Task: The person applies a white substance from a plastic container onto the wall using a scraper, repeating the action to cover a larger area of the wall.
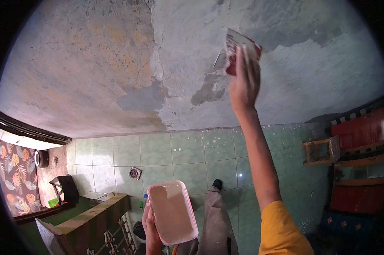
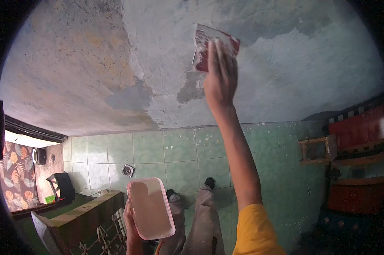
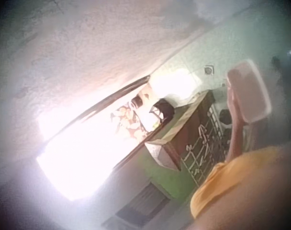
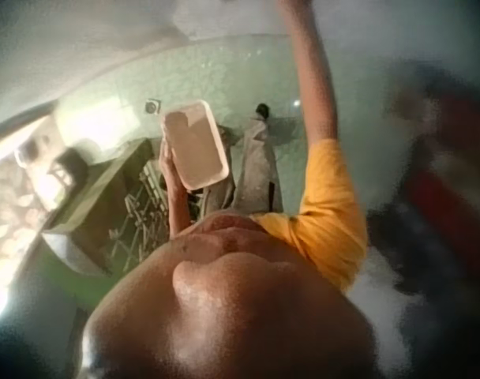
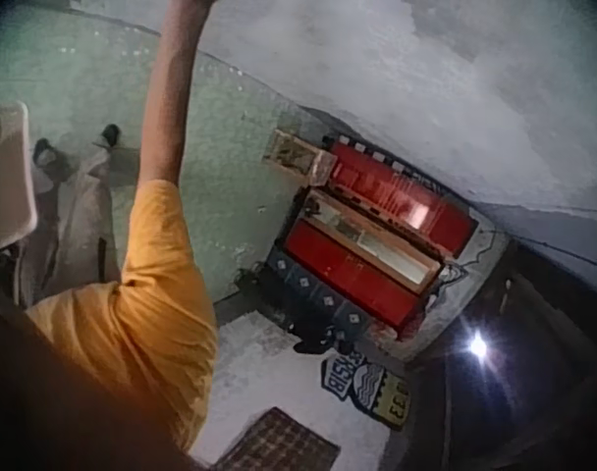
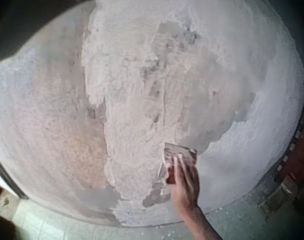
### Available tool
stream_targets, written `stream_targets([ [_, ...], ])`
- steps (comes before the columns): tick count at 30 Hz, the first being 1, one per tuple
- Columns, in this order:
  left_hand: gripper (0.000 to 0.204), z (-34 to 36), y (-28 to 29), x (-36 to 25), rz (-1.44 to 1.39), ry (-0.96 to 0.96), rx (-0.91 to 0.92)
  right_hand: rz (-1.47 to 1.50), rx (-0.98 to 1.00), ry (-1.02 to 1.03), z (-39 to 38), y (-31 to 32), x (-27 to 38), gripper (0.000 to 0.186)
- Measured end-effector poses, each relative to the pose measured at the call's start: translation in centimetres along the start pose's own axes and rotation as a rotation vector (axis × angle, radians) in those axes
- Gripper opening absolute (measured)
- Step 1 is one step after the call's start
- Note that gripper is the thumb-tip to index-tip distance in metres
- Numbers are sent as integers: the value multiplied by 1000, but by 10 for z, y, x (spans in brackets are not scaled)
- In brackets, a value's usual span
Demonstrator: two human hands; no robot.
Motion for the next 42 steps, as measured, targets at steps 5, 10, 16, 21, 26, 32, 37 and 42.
stream_targets([
  [5,64,4,-1,6,-57,-13,30,-66,210,101,-107,-37,-10,55],
  [10,64,-4,-7,-26,344,-178,28,125,457,-32,-127,-21,-2,57],
  [16,62,-4,12,-21,28,-25,4,-120,12,126,13,-27,26,57],
  [21,57,-11,-3,-26,-24,46,24,-157,209,121,-88,-58,-3,57],
  [26,59,-8,10,-30,-61,18,0,28,260,72,-104,-26,12,53],
  [32,63,-9,22,-40,5,-32,18,39,22,122,68,2,51,51],
  [37,69,-1,22,-31,-80,20,29,-32,209,199,-33,-18,34,52],
  [42,76,9,47,-24,-46,-88,44,134,444,41,-30,-15,36,50],
])
Point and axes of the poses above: each hand's wrist, its own z-axis towards the middle knuckle, its own y-axis out of the back of the hand, x = y × z, the point moved 4 cm from there along z, towards the middle knuckle, and after that the axes turned 13 degrees about -x, right-handed, at the moved point
